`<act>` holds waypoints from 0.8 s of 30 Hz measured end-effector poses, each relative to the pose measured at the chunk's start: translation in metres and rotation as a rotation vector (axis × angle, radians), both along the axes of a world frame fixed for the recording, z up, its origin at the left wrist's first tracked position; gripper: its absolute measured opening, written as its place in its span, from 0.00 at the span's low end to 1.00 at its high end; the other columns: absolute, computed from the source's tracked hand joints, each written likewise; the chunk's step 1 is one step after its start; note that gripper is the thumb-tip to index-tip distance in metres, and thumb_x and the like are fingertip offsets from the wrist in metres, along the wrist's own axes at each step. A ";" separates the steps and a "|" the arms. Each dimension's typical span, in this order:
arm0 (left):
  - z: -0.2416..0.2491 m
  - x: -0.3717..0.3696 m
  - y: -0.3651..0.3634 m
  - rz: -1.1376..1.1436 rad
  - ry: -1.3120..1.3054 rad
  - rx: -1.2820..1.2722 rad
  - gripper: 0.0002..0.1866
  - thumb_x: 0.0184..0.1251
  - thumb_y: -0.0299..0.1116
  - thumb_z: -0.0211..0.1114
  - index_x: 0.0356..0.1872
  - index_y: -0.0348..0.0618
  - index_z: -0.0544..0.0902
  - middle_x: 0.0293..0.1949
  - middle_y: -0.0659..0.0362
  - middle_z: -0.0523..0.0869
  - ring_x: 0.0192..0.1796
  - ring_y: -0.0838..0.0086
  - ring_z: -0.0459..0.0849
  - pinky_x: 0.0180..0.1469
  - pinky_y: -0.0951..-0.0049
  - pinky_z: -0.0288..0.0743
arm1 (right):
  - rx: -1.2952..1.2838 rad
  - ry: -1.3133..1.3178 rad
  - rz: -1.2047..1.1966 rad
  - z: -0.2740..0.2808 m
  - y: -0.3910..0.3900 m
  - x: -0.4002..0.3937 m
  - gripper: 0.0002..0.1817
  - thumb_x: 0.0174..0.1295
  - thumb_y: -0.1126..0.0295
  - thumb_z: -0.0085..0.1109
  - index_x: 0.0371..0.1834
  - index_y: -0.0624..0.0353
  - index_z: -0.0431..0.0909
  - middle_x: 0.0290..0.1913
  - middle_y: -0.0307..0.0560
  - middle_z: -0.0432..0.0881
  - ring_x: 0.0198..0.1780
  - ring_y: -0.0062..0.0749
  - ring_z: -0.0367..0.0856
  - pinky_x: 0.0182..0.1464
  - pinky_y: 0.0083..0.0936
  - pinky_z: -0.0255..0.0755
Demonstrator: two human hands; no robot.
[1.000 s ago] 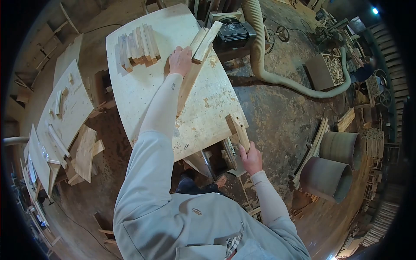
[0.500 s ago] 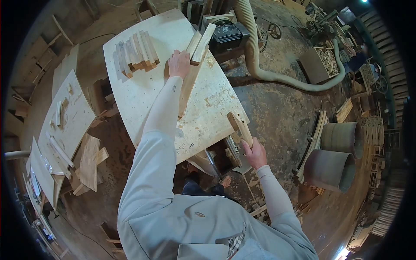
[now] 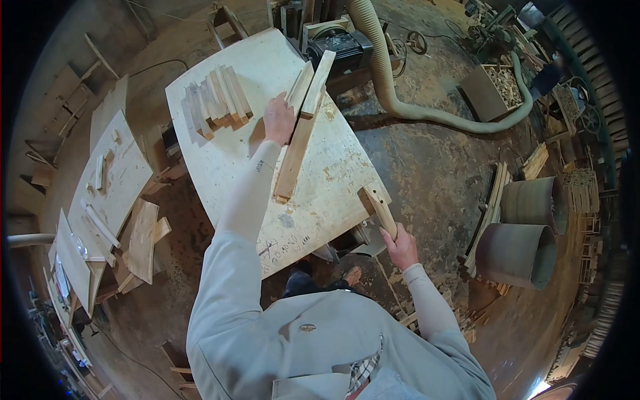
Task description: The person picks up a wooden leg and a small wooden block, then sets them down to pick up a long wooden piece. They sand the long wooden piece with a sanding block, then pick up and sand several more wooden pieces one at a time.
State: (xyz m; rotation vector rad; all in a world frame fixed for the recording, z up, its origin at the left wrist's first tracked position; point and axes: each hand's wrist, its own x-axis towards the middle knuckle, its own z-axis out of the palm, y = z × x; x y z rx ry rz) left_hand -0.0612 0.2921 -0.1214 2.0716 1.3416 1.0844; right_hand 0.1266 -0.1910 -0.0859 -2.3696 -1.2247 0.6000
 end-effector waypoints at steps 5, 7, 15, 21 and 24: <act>0.024 0.006 -0.003 0.112 0.301 0.227 0.22 0.75 0.31 0.69 0.68 0.37 0.88 0.54 0.45 0.90 0.58 0.46 0.88 0.64 0.50 0.81 | -0.025 0.017 -0.004 0.012 -0.001 -0.003 0.26 0.80 0.45 0.65 0.59 0.60 0.82 0.43 0.69 0.92 0.49 0.72 0.91 0.50 0.60 0.82; 0.032 0.003 -0.017 -0.029 0.357 0.180 0.21 0.77 0.33 0.69 0.66 0.37 0.88 0.54 0.44 0.90 0.59 0.46 0.88 0.64 0.49 0.80 | -0.041 0.016 -0.009 0.020 0.002 -0.002 0.27 0.80 0.45 0.65 0.61 0.60 0.82 0.44 0.68 0.92 0.49 0.71 0.91 0.50 0.60 0.82; -0.002 -0.037 -0.047 0.088 0.141 -0.107 0.21 0.78 0.43 0.74 0.61 0.39 0.92 0.54 0.44 0.89 0.59 0.47 0.88 0.65 0.49 0.81 | -0.052 0.040 -0.008 0.025 0.003 0.000 0.26 0.80 0.45 0.66 0.51 0.61 0.79 0.42 0.68 0.91 0.47 0.72 0.90 0.48 0.60 0.82; -0.004 -0.028 -0.031 0.029 0.126 -0.207 0.21 0.76 0.45 0.75 0.61 0.42 0.93 0.51 0.44 0.90 0.56 0.48 0.89 0.62 0.50 0.83 | -0.037 0.054 -0.018 0.029 0.004 -0.001 0.26 0.79 0.46 0.66 0.59 0.61 0.81 0.44 0.68 0.92 0.48 0.72 0.91 0.49 0.59 0.83; -0.006 -0.020 -0.017 0.009 0.129 -0.210 0.21 0.76 0.44 0.76 0.61 0.42 0.94 0.49 0.45 0.90 0.55 0.48 0.90 0.61 0.51 0.83 | -0.052 0.057 -0.013 0.029 0.004 0.000 0.27 0.79 0.46 0.66 0.62 0.60 0.81 0.45 0.68 0.92 0.48 0.71 0.91 0.49 0.59 0.83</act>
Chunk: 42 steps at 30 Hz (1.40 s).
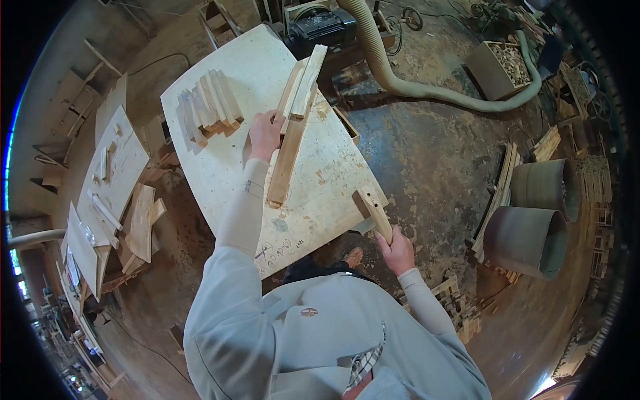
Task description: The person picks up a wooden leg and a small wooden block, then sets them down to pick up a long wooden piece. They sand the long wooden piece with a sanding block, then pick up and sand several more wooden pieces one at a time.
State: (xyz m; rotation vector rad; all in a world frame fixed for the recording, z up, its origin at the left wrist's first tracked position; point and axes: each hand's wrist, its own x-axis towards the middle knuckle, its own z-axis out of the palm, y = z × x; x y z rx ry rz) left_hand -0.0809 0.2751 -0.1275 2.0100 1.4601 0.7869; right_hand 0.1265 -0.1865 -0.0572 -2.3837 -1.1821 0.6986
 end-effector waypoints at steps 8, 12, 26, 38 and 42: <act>-0.005 0.016 0.024 -0.001 0.023 0.028 0.21 0.75 0.46 0.77 0.61 0.45 0.95 0.47 0.47 0.91 0.52 0.52 0.89 0.59 0.54 0.82 | -0.039 -0.024 0.005 -0.011 0.000 0.002 0.27 0.80 0.45 0.65 0.60 0.61 0.80 0.43 0.69 0.92 0.47 0.73 0.90 0.49 0.61 0.83; 0.012 0.021 0.018 0.018 0.039 0.002 0.23 0.77 0.47 0.76 0.63 0.44 0.93 0.52 0.46 0.91 0.57 0.49 0.90 0.61 0.51 0.83 | -0.019 -0.029 0.004 -0.015 0.000 0.001 0.26 0.80 0.46 0.65 0.55 0.62 0.79 0.41 0.71 0.91 0.46 0.74 0.90 0.48 0.62 0.82; 0.012 0.042 0.037 0.031 0.062 0.083 0.27 0.79 0.53 0.72 0.71 0.52 0.90 0.59 0.44 0.90 0.64 0.47 0.89 0.68 0.49 0.83 | 0.060 -0.056 0.015 -0.055 -0.003 0.004 0.26 0.79 0.48 0.66 0.61 0.61 0.80 0.43 0.71 0.91 0.48 0.73 0.91 0.49 0.61 0.83; 0.009 0.042 0.040 0.022 0.051 0.152 0.28 0.80 0.56 0.70 0.71 0.51 0.91 0.63 0.39 0.91 0.67 0.45 0.89 0.71 0.49 0.82 | 0.112 -0.082 0.040 -0.084 -0.005 0.012 0.26 0.80 0.48 0.65 0.63 0.61 0.80 0.43 0.71 0.91 0.48 0.74 0.90 0.50 0.61 0.82; 0.016 0.043 0.032 0.048 0.050 0.097 0.28 0.81 0.56 0.69 0.72 0.53 0.90 0.65 0.42 0.90 0.69 0.46 0.88 0.71 0.49 0.82 | 0.128 -0.099 0.025 -0.082 -0.003 0.010 0.27 0.80 0.46 0.64 0.62 0.61 0.80 0.43 0.72 0.91 0.49 0.74 0.90 0.50 0.62 0.82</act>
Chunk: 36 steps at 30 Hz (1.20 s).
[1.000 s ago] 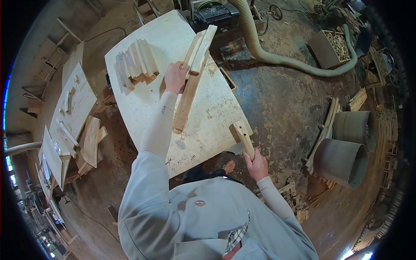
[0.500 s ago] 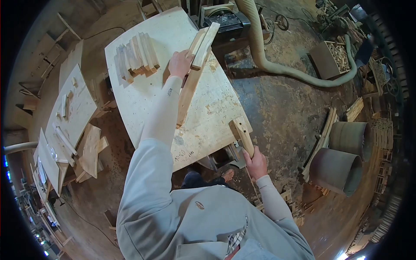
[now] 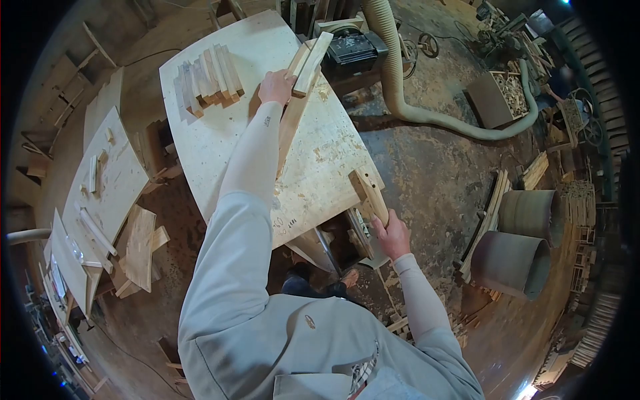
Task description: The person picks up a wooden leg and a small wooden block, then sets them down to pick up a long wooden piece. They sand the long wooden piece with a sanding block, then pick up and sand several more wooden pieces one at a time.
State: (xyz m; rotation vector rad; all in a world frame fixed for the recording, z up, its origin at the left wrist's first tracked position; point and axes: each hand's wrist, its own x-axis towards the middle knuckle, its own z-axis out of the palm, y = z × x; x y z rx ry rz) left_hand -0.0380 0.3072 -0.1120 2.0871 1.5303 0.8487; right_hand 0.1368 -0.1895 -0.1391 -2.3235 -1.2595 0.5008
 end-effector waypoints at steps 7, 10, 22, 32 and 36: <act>0.009 0.001 -0.009 0.051 0.034 -0.062 0.27 0.83 0.58 0.66 0.74 0.58 0.89 0.70 0.47 0.87 0.72 0.49 0.86 0.73 0.48 0.80 | 0.018 0.069 -0.012 0.016 -0.001 -0.008 0.27 0.80 0.45 0.64 0.57 0.62 0.81 0.44 0.72 0.91 0.50 0.74 0.89 0.51 0.60 0.80; 0.007 0.005 -0.009 0.074 0.074 -0.037 0.23 0.83 0.56 0.67 0.64 0.54 0.92 0.66 0.48 0.86 0.71 0.46 0.86 0.70 0.45 0.83 | 0.017 0.077 -0.014 0.021 -0.003 -0.008 0.27 0.80 0.44 0.64 0.55 0.61 0.82 0.44 0.72 0.91 0.50 0.74 0.89 0.51 0.60 0.80; -0.014 -0.005 -0.003 -0.072 -0.157 0.123 0.22 0.74 0.42 0.75 0.64 0.47 0.91 0.57 0.44 0.88 0.64 0.44 0.86 0.69 0.48 0.80 | -0.007 0.031 -0.008 0.037 -0.002 -0.010 0.27 0.80 0.43 0.65 0.54 0.62 0.81 0.43 0.70 0.91 0.50 0.73 0.90 0.51 0.60 0.81; 0.008 -0.020 -0.028 -0.162 -0.075 0.369 0.20 0.74 0.36 0.73 0.63 0.42 0.90 0.55 0.44 0.88 0.59 0.46 0.87 0.67 0.51 0.80 | -0.087 0.066 -0.024 0.068 0.000 -0.013 0.26 0.79 0.44 0.66 0.56 0.59 0.82 0.43 0.68 0.92 0.48 0.71 0.91 0.50 0.60 0.82; -0.007 -0.035 -0.035 -0.008 -0.111 0.135 0.22 0.76 0.41 0.74 0.65 0.41 0.90 0.56 0.43 0.89 0.58 0.46 0.88 0.65 0.51 0.81 | -0.099 0.059 -0.019 0.079 0.001 -0.013 0.26 0.79 0.44 0.65 0.55 0.59 0.82 0.43 0.68 0.92 0.48 0.71 0.91 0.50 0.59 0.83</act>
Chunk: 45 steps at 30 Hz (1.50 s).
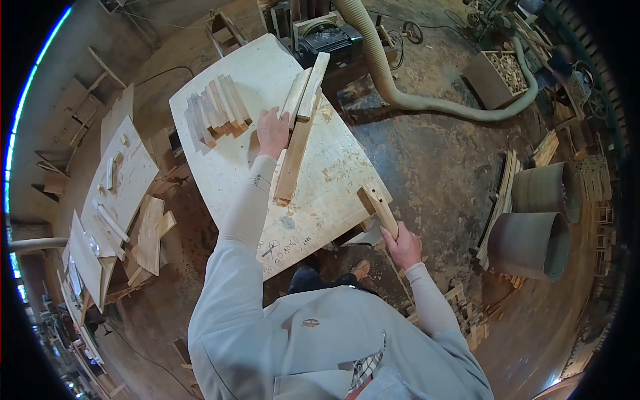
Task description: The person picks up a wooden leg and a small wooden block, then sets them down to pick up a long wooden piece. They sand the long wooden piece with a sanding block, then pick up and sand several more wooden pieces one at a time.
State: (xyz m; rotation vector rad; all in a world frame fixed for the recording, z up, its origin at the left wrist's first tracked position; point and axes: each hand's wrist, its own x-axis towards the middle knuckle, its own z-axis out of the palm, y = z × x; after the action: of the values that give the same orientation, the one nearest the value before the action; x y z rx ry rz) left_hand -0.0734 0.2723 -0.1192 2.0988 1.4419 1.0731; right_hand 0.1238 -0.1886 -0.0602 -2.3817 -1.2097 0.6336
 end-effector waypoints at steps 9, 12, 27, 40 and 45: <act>-0.008 0.019 0.041 -0.065 0.045 -0.198 0.23 0.72 0.44 0.78 0.60 0.40 0.93 0.49 0.45 0.92 0.56 0.49 0.90 0.62 0.52 0.83 | -0.034 -0.011 -0.008 0.006 0.002 0.000 0.26 0.79 0.44 0.65 0.55 0.60 0.80 0.42 0.68 0.92 0.47 0.71 0.91 0.48 0.60 0.83; -0.011 0.028 0.058 -0.093 0.033 -0.215 0.22 0.71 0.44 0.79 0.59 0.41 0.94 0.47 0.44 0.92 0.55 0.48 0.90 0.62 0.51 0.83 | -0.028 0.002 -0.005 0.007 0.004 0.000 0.26 0.80 0.44 0.65 0.56 0.59 0.80 0.42 0.68 0.92 0.46 0.71 0.91 0.48 0.60 0.83; 0.000 0.052 0.069 -0.011 0.104 -0.291 0.27 0.81 0.56 0.69 0.73 0.61 0.88 0.65 0.45 0.89 0.68 0.47 0.88 0.71 0.49 0.82 | -0.076 -0.026 -0.003 -0.021 0.002 0.002 0.26 0.80 0.44 0.64 0.54 0.61 0.79 0.40 0.70 0.91 0.44 0.73 0.90 0.46 0.60 0.83; 0.017 0.052 0.053 0.022 0.122 -0.228 0.28 0.82 0.58 0.66 0.75 0.59 0.88 0.66 0.43 0.89 0.71 0.47 0.87 0.73 0.48 0.80 | 0.023 -0.040 0.012 -0.057 -0.001 0.006 0.25 0.79 0.47 0.67 0.56 0.60 0.80 0.40 0.71 0.91 0.45 0.73 0.90 0.47 0.60 0.83; 0.016 0.051 0.052 0.020 0.131 -0.207 0.27 0.82 0.57 0.67 0.75 0.63 0.88 0.68 0.46 0.88 0.70 0.46 0.88 0.71 0.47 0.82 | 0.040 -0.068 0.005 -0.071 -0.001 0.009 0.24 0.80 0.47 0.67 0.56 0.61 0.80 0.41 0.70 0.91 0.45 0.73 0.91 0.47 0.61 0.83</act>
State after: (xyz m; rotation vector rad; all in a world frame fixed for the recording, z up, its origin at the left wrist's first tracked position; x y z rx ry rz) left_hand -0.0220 0.3243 -0.1036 2.0419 1.5645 0.7687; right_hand 0.1324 -0.1899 -0.1309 -2.3852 -1.2448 0.5286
